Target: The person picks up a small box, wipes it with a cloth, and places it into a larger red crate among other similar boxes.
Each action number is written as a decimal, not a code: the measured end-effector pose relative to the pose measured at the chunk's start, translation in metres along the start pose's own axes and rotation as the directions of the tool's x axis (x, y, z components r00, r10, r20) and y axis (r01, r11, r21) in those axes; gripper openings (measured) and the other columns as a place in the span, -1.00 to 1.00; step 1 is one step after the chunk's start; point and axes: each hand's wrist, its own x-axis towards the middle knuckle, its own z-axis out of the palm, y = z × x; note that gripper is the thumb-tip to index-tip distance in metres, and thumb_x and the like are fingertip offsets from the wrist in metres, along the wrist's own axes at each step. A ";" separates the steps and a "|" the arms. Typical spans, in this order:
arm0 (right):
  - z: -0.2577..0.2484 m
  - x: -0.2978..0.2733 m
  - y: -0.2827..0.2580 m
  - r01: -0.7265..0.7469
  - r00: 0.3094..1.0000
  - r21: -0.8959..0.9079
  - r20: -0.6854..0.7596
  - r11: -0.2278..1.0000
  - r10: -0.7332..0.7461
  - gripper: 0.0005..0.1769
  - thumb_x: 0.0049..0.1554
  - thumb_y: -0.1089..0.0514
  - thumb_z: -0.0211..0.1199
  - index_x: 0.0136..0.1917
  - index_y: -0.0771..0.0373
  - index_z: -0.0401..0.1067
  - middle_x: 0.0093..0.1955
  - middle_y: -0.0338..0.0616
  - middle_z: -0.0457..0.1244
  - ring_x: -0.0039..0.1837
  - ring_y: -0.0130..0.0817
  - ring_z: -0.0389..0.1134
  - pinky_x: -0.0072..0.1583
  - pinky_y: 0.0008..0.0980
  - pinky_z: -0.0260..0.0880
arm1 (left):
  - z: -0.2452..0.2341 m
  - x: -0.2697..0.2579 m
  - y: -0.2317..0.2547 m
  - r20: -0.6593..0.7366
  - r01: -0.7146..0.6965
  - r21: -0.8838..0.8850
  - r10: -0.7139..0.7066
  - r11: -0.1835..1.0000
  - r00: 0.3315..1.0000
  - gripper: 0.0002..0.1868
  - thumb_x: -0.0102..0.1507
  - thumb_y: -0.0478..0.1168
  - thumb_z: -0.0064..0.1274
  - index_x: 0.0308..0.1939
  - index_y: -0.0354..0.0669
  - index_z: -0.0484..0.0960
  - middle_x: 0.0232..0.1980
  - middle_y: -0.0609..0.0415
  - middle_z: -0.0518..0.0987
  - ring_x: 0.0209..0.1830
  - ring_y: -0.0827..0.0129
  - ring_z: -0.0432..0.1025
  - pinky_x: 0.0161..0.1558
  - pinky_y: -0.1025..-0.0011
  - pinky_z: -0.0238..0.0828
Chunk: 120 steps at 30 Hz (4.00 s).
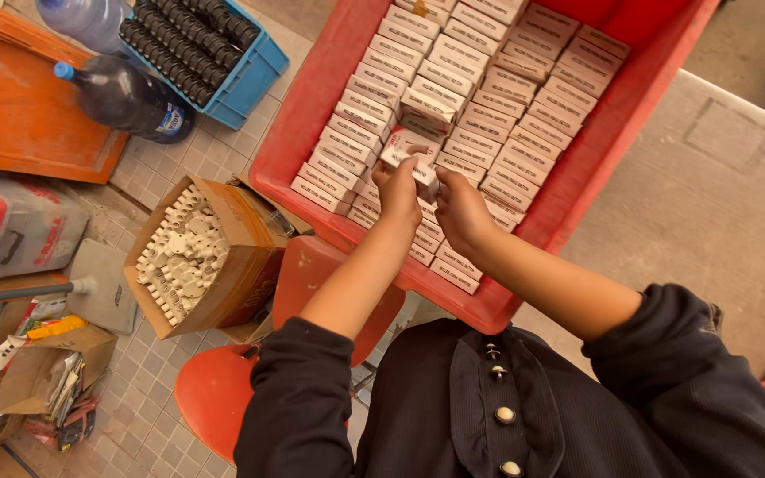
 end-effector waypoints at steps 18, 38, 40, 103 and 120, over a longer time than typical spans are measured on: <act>0.000 0.106 0.005 0.033 0.993 -0.933 -0.009 0.359 -0.114 0.08 0.01 -0.25 0.33 0.57 0.01 -0.21 0.26 0.25 0.20 0.30 0.14 0.26 0.28 0.03 0.24 | 0.001 0.027 0.002 -0.052 0.042 0.538 -0.016 0.842 0.999 -0.43 0.14 -0.17 -0.04 0.19 -0.36 0.28 0.15 -0.39 0.43 0.29 -0.17 0.29 0.17 0.03 0.32; -0.015 0.119 -0.020 0.464 0.796 -0.881 0.372 0.089 -0.478 -0.41 -0.14 -0.10 0.42 0.07 0.17 0.31 -0.04 0.11 0.26 -0.02 0.03 0.40 0.10 -0.05 0.35 | -0.005 0.060 -0.009 0.014 0.205 0.370 -0.226 0.906 0.974 -0.43 0.35 -0.20 -0.16 0.31 -0.42 -0.01 0.24 -0.44 0.27 0.23 -0.31 0.27 -0.01 -0.29 0.37; -0.025 0.134 -0.009 0.469 0.794 -0.869 0.338 0.157 -0.505 -0.49 -0.14 -0.07 0.44 0.01 0.17 0.39 -0.07 0.04 0.29 -0.06 -0.12 0.42 0.08 -0.15 0.36 | -0.005 0.053 -0.010 0.020 0.180 0.395 -0.205 0.901 0.979 -0.43 0.33 -0.21 -0.11 0.30 -0.41 0.02 0.22 -0.42 0.30 0.23 -0.28 0.28 0.00 -0.27 0.38; 0.026 0.105 -0.014 0.006 0.965 -0.028 -0.262 1.000 -0.013 -0.01 0.17 -0.33 0.06 0.53 0.32 -0.27 0.46 0.32 -0.22 0.52 0.16 -0.13 0.34 0.36 -0.02 | 0.023 0.062 0.002 -0.067 0.130 0.328 -0.114 0.936 0.991 -0.27 0.33 0.10 -0.17 0.37 -0.43 0.14 0.41 -0.36 0.17 0.50 -0.06 -0.02 0.45 0.12 -0.08; -0.042 0.049 -0.045 0.015 1.000 0.347 0.018 0.938 -0.023 -0.50 0.20 -0.11 0.04 0.27 0.18 0.05 0.07 -0.16 -0.01 0.13 -0.29 0.10 0.24 -0.16 0.10 | 0.054 -0.103 0.049 0.255 0.101 0.102 -0.124 0.990 0.959 -0.14 0.26 -0.06 -0.07 0.48 -0.39 -0.13 0.51 -0.41 -0.12 0.55 -0.15 -0.23 0.44 0.00 -0.31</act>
